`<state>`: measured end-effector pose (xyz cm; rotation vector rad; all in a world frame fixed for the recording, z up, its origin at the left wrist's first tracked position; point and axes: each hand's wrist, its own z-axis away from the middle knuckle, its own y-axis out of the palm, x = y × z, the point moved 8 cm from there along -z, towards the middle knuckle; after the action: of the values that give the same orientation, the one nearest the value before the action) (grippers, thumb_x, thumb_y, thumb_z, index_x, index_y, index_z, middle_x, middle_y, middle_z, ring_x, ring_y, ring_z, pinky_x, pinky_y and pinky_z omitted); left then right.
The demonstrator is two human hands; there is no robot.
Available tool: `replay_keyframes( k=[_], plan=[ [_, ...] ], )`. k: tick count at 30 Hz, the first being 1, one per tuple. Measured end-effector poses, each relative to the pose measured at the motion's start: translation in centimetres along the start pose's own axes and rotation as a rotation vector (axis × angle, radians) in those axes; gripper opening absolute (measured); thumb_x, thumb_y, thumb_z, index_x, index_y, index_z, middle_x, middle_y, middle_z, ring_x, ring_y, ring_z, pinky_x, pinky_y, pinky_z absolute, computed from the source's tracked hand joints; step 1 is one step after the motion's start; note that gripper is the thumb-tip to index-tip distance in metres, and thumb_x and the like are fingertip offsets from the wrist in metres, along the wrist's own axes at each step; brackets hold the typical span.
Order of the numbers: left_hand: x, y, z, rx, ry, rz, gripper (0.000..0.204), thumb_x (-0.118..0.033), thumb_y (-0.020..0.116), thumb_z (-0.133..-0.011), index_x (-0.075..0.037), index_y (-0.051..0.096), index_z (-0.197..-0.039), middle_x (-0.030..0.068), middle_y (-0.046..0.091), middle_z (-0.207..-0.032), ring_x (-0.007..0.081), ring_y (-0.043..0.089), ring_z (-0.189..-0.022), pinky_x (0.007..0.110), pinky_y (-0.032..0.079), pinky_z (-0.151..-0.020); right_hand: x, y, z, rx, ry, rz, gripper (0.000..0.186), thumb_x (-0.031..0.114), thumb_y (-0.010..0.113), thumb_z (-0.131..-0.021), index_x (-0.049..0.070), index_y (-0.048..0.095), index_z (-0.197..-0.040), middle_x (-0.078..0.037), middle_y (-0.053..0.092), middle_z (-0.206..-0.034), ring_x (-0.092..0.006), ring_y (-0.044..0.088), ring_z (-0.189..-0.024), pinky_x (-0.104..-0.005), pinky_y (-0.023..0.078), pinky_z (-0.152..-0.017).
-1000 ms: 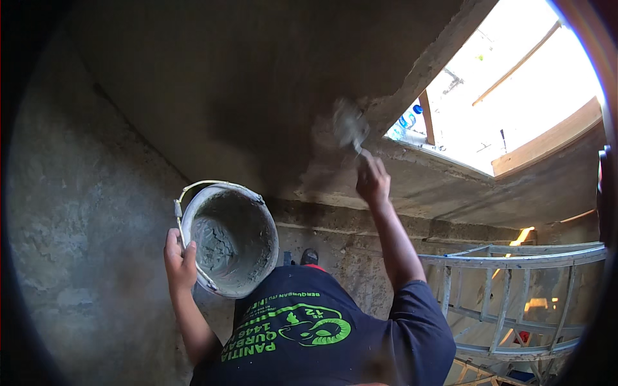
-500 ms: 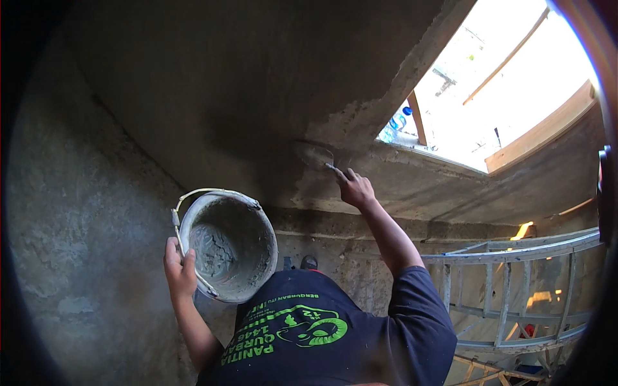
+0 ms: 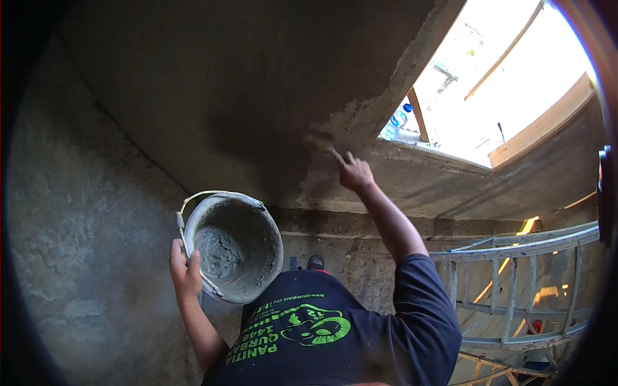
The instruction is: The person plasters a wall by repeatedly scooping cement mixture from a bucket with a trowel and smoothing it onto the concrete surface.
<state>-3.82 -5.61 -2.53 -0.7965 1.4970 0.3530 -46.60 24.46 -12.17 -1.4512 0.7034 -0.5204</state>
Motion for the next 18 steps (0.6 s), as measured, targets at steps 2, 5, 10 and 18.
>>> replay_keyframes(
  k=[2,5,10,18],
  plan=[
    [-0.8,-0.1,0.1,0.009,-0.008,-0.028,0.016,-0.003,0.057,-0.095,0.000,0.050,-0.109,0.0076,0.062,-0.097,0.0121,0.055,-0.090,0.028,0.045,-0.084,0.5,1.3,1.5,0.018,-0.072,-0.059,0.074,0.017,0.060,-0.087,0.025,0.041,-0.158,-0.014,0.063,-0.115,-0.0318,0.071,-0.091,-0.0465,0.059,-0.073],
    [0.0,-0.4,0.5,-0.019,-0.006,-0.028,0.016,-0.004,0.057,-0.095,0.000,0.050,-0.109,0.0079,0.062,-0.098,0.0120,0.055,-0.090,0.028,0.045,-0.086,-0.1,-2.7,2.9,-0.257,-0.214,-0.081,0.066,0.015,0.063,-0.086,0.024,0.050,-0.150,-0.011,0.062,-0.103,-0.0307,0.070,-0.080,-0.0451,0.059,-0.065],
    [0.2,-0.5,0.4,-0.009,-0.039,-0.055,0.017,-0.004,0.057,-0.095,0.000,0.050,-0.110,0.0083,0.062,-0.099,0.0122,0.056,-0.092,0.028,0.045,-0.087,-3.2,-16.6,1.2,-0.691,-0.003,-0.323,0.063,0.012,0.066,-0.084,0.022,0.053,-0.145,-0.011,0.059,-0.100,-0.0308,0.069,-0.073,-0.0407,0.058,-0.056],
    [0.5,-0.6,0.6,-0.002,-0.025,0.006,0.018,-0.004,0.057,-0.096,0.001,0.051,-0.112,0.0091,0.063,-0.100,0.0126,0.056,-0.094,0.028,0.045,-0.088,0.4,-2.3,-0.4,-0.069,-0.068,-0.054,0.072,0.014,0.060,-0.084,0.025,0.044,-0.154,-0.019,0.064,-0.107,-0.0376,0.071,-0.089,-0.0503,0.059,-0.075]
  ],
)
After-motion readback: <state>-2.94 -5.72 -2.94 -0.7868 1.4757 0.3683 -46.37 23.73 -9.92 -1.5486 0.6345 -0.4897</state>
